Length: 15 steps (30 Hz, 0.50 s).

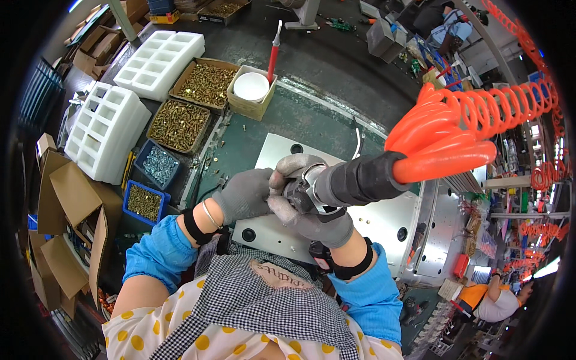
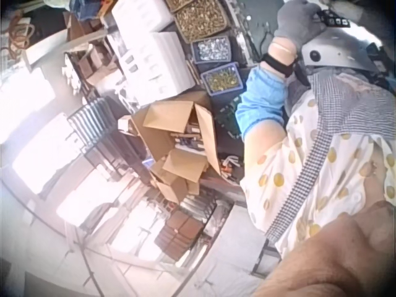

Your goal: Assembling electrical components onto a metal base plate using an air screwdriver and hand tools.

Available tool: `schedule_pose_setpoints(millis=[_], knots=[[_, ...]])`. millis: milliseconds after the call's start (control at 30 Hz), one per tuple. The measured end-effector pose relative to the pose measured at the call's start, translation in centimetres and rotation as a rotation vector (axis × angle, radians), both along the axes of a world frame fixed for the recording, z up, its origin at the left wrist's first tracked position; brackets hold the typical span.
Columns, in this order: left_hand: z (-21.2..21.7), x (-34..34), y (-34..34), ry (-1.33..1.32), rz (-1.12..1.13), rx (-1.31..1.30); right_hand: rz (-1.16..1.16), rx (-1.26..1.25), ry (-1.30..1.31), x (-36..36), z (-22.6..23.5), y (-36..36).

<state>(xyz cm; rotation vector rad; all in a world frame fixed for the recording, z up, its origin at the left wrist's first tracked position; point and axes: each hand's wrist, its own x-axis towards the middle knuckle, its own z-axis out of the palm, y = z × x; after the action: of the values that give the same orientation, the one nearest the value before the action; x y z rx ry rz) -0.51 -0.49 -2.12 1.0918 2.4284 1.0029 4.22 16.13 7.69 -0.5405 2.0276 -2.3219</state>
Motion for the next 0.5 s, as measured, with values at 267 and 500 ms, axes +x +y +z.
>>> schedule_pose_setpoints(millis=[267,500], knots=[[-0.46,-0.41,0.19,-0.12,-0.022,-0.044,0.005,-0.004,-0.023,-0.12,-0.11,-0.18],[0.2,-0.69,-0.07,-0.126,-0.044,-0.017,-0.01,-0.07,-0.041,-0.42,-0.3,0.35]])
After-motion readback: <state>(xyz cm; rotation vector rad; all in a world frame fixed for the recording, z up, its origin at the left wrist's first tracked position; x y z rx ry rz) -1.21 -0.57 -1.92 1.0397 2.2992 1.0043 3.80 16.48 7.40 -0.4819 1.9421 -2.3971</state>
